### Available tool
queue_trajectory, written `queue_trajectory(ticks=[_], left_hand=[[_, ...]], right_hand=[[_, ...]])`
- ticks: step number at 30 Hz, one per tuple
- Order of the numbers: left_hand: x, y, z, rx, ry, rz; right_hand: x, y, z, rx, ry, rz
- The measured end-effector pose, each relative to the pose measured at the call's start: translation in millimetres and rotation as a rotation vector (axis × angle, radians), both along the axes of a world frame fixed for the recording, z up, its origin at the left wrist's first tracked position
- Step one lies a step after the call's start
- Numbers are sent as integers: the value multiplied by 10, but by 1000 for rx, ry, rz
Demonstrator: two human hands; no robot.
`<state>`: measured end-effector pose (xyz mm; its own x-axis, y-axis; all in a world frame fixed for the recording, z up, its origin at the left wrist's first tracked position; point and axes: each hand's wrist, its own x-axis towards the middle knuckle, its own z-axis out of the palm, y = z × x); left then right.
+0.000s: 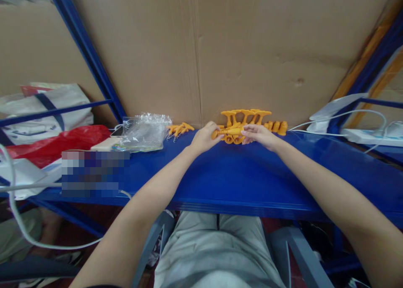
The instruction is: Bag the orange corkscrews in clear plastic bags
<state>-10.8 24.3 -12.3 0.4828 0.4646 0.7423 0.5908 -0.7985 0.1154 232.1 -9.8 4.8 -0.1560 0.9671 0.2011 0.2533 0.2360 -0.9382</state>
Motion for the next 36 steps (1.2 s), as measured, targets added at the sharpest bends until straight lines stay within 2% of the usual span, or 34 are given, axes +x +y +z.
queue_trajectory(ticks=[3, 7, 11, 16, 21, 28, 36], left_hand=[[11, -31, 12, 25, -44, -46], [18, -46, 3, 3, -23, -74], [14, -32, -21, -13, 24, -56], [11, -21, -34, -47, 58, -60], [14, -13, -38, -44, 75, -65], [17, 1, -53, -33, 73, -84], [10, 21, -75, -30, 79, -84]], right_hand=[[97, 24, 52, 0, 50, -70], [371, 123, 81, 6, 123, -248], [647, 243, 15, -16, 147, -442], [813, 312, -107, -60, 17, -595], [863, 343, -185, -79, -44, -630], [994, 454, -299, -208, 23, -499], [1093, 488, -341, -245, 58, -479]])
